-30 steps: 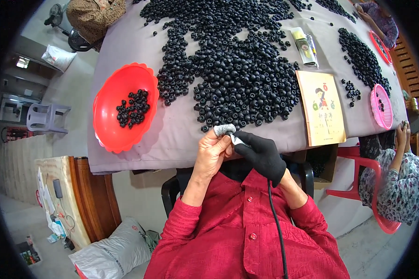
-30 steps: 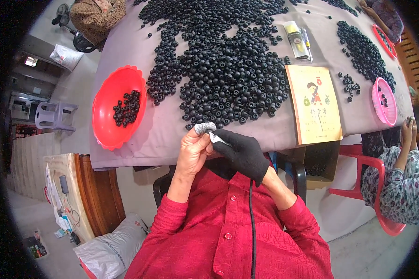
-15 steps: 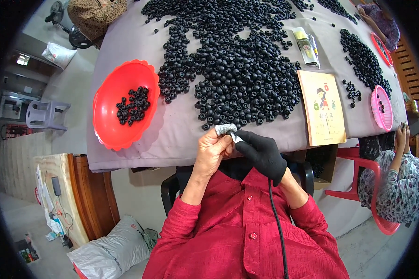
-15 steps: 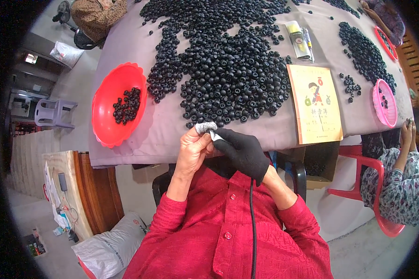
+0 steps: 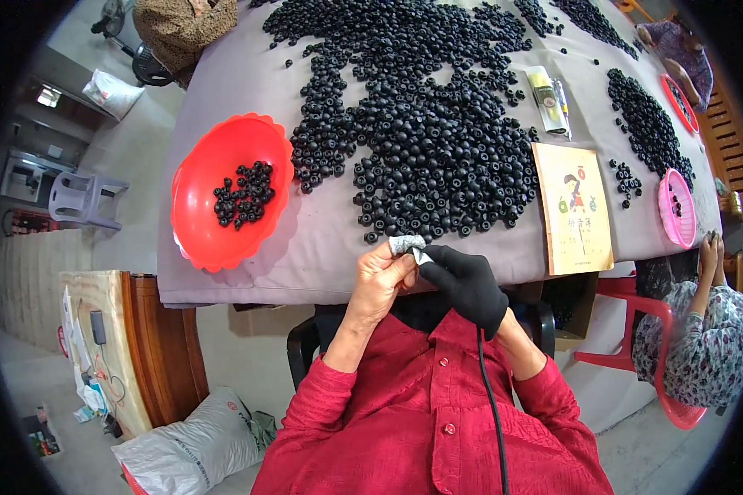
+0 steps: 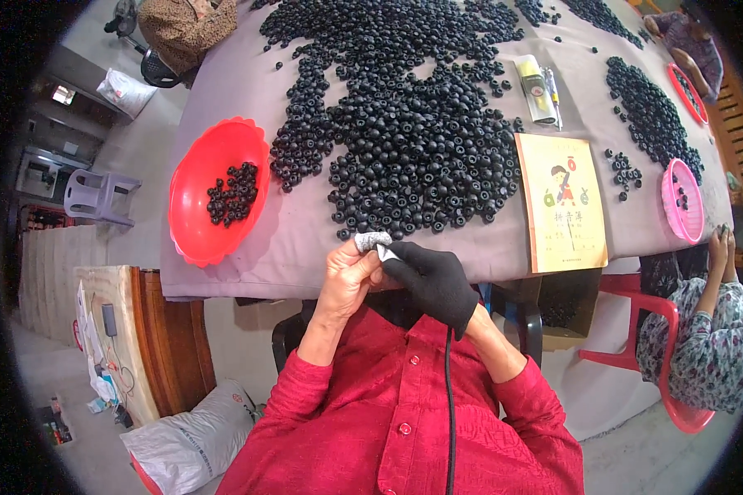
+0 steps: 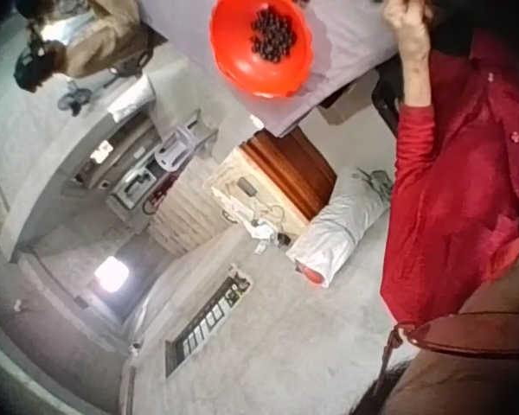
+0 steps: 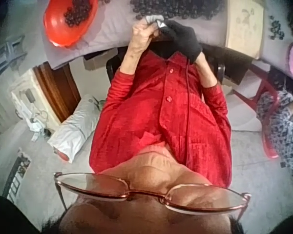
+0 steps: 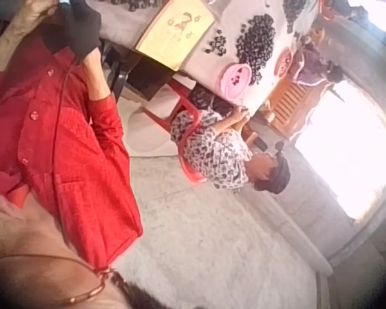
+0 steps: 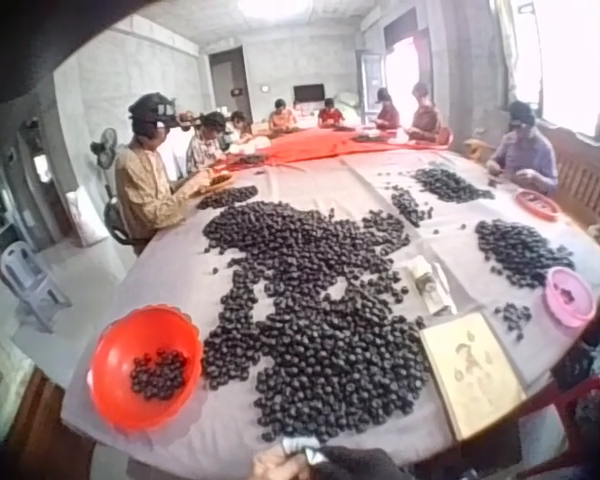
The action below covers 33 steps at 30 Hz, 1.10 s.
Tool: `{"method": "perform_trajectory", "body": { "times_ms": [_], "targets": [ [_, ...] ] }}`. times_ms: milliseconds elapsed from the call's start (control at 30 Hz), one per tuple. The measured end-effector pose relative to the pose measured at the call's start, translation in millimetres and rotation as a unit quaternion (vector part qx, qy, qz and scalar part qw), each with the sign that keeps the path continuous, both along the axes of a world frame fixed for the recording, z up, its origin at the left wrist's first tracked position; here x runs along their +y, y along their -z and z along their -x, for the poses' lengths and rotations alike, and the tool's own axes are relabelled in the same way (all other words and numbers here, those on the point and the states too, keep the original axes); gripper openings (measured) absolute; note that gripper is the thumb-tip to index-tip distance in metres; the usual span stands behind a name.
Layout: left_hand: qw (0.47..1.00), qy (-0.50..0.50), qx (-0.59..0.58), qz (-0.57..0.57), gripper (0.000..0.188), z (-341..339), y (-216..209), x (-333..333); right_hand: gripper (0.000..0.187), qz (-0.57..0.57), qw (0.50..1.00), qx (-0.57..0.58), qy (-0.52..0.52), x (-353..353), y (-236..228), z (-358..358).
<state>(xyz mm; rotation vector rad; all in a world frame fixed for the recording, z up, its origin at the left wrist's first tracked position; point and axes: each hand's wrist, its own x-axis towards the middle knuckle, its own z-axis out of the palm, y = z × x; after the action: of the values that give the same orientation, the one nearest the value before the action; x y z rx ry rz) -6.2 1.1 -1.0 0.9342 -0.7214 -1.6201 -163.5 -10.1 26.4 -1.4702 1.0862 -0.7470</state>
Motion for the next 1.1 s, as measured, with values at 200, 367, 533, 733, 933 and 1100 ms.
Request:
{"method": "perform_trajectory", "body": {
  "times_ms": [200, 367, 533, 733, 933, 1100],
  "targets": [
    [0.998, 0.001, 0.061, 0.015, 0.016, 0.3, 0.3, 0.0, 0.031, -0.014, 1.000, -0.014, -0.007, 0.9, -0.1, 3.5],
    [0.995, 0.006, 0.102, -0.002, 0.016, 0.4, 0.7, -0.2, 0.031, -0.032, 0.998, -0.054, -0.020, 3.4, 0.2, 7.0],
    [0.995, 0.019, 0.101, 0.003, 0.016, -0.5, 2.0, -1.2, 0.032, -0.031, 0.999, -0.043, -0.009, 2.7, -0.4, 5.5],
    [0.996, 0.014, 0.085, 0.000, 0.016, -2.4, -2.7, -0.6, 0.032, -0.009, 1.000, -0.018, -0.014, 0.1, -8.7, 3.7],
    [0.997, 0.016, 0.072, -0.015, 0.016, -1.8, -5.0, 5.1, 0.028, 0.036, 0.999, -0.001, -0.010, 2.9, -4.2, 2.0],
    [0.989, -0.106, -0.104, 0.009, 0.016, -30.9, -36.6, 10.2, 0.030, 0.015, 1.000, 0.008, 0.002, 4.5, -4.8, 2.0]
  ]
}}
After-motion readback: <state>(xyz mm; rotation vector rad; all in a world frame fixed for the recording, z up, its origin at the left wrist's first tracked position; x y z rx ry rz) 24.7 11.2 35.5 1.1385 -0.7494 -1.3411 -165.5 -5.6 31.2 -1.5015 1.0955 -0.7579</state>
